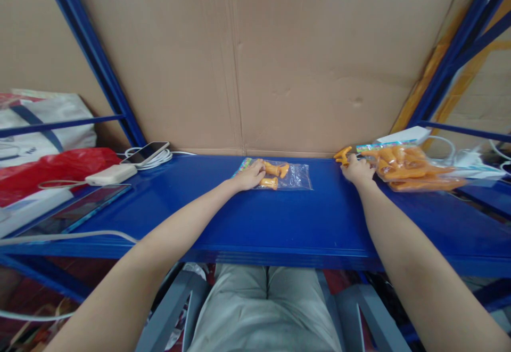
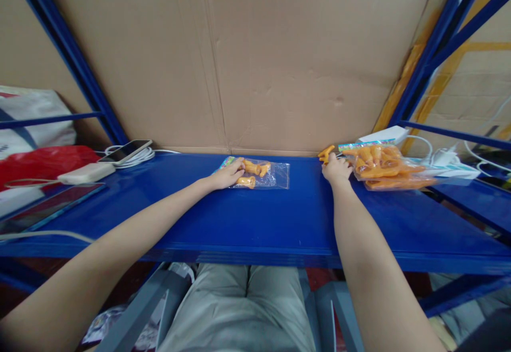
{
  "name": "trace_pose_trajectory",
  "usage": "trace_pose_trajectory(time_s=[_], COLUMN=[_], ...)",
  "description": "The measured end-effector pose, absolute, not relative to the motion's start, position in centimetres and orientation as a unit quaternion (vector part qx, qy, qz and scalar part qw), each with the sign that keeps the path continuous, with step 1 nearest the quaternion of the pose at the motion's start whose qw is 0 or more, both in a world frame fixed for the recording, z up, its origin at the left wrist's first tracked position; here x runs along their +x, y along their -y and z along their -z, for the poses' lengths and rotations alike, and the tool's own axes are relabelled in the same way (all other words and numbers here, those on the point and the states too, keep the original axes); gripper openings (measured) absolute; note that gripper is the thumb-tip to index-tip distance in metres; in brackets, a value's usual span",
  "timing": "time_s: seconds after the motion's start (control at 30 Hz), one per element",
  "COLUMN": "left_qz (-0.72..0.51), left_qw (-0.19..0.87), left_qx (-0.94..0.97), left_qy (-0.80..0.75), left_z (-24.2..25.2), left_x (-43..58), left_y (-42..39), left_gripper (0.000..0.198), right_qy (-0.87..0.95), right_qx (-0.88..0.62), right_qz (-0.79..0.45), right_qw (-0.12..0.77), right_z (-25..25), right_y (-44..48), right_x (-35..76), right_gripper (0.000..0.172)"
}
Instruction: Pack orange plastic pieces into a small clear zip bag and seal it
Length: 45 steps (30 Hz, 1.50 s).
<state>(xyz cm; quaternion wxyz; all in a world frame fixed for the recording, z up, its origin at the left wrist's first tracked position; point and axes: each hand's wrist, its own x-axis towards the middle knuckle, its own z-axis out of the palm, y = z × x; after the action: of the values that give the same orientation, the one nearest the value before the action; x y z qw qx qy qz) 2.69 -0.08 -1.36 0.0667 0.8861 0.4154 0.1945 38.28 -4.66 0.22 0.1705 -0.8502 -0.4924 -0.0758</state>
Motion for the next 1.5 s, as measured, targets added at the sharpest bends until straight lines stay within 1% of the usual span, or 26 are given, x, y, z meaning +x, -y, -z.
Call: trace_pose_trajectory(time_s=[0.1,0.27,0.47,0.57,0.67,0.8,0.87,0.97,1.07,1.17,1.27,1.43,1.5], left_qz=[-0.197,-0.199,-0.189,-0.188,-0.188,-0.191,-0.191,-0.191,-0.193,-0.193,-0.197,-0.201,-0.203], left_qw=[0.070,0.070,0.075,0.071,0.067,0.073,0.073,0.071,0.069,0.068,0.066,0.071,0.069], left_qx=[0.885,0.886,0.879,0.881,0.883,0.881,0.882,0.886,0.887,0.886,0.886,0.884,0.884], left_qy=[-0.415,-0.413,-0.430,-0.428,-0.425,-0.427,-0.424,-0.417,-0.414,-0.417,-0.414,-0.416,-0.416], left_z=[1.3,1.2,1.0,1.0,1.0,1.0,0.9,0.8,0.7,0.6,0.7,0.9,0.9], left_x=[2.7,2.6,2.8,2.8,2.8,2.8,2.8,2.8,2.8,2.8,2.8,2.7,2.7], left_y=[0.1,0.2,0.6,0.6,0.5,0.6,0.7,0.8,0.9,1.0,0.9,0.6,0.7], left_gripper=[0.017,0.018,0.018,0.018,0.016,0.014,0.014,0.014,0.014,0.015,0.017,0.018,0.017], right_qy=[0.495,0.507,0.566,0.615,0.663,0.705,0.705,0.685,0.689,0.687,0.683,0.675,0.662], right_qx=[-0.846,-0.840,-0.803,-0.764,-0.731,-0.689,-0.681,-0.698,-0.705,-0.716,-0.723,-0.734,-0.746], right_qz=[0.073,0.050,0.129,0.159,0.125,0.066,0.052,0.038,0.016,0.034,0.066,0.074,0.074], right_qw=[0.185,0.185,0.138,0.114,0.103,0.155,0.189,0.207,0.167,0.119,0.079,0.020,0.001], right_z=[-0.3,-0.4,-0.2,-0.4,-0.7,-0.9,-0.8,-0.5,-0.2,-0.1,-0.4,-1.3,-1.7], right_y=[4.9,4.8,4.2,3.9,3.5,3.1,3.1,3.0,2.9,2.9,3.1,3.8,4.0], right_x=[38.3,38.4,37.9,37.3,36.8,36.3,36.1,35.9,36.0,36.1,36.2,36.4,36.4], right_gripper=[0.054,0.052,0.045,0.039,0.027,0.022,0.025,0.042,0.053,0.056,0.052,0.047,0.042])
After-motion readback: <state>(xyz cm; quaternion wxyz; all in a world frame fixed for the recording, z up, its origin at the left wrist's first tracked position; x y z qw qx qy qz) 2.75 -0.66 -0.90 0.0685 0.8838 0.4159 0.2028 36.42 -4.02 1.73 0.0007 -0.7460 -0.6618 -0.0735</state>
